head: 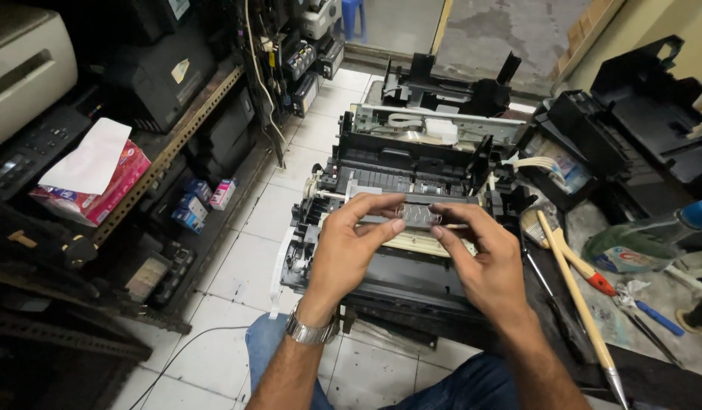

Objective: Disassembling a printer to clean internal components with brushes and then reassembling the parts.

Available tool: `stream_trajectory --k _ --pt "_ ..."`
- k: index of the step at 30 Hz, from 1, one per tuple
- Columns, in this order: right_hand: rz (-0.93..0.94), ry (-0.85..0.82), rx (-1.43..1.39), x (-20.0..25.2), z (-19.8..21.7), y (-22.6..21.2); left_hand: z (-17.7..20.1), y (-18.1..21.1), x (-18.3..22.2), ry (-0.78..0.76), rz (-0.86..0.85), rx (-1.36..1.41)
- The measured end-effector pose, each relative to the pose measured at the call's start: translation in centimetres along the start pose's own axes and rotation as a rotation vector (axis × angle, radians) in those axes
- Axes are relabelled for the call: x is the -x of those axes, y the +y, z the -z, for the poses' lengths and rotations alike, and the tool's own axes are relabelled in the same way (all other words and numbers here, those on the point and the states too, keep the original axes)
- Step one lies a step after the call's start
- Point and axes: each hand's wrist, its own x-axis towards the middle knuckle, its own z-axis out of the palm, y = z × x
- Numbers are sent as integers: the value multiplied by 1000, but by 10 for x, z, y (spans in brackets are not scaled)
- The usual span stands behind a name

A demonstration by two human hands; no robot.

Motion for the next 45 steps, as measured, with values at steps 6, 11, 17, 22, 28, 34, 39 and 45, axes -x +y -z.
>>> stream_trajectory --k 6,11,17,22,28,34,39,45 --pt "-19 52 -98 1 -2 2 0 1 1 29 5 26" --pt "-29 55 -134 2 1 6 1 -2 2 10 11 74" --pt "-9 38 -163 3 -1 9 0 -2 1 -16 -31 77" --pt "17 1 -118 1 0 5 -3 -5 -1 -68 -141 -53" --pt "47 32 -133 0 1 5 -4 -3 0 -31 -182 -34" --pt "75 69 -125 -1 -1 3 -7 -7 0 -1 -191 -11" --pt "150 -24 -12 -2 -2 4 -9 -8 -1 -106 -219 -73" --pt "174 -34 14 -1 0 6 -10 -3 -1 -158 -221 -127"
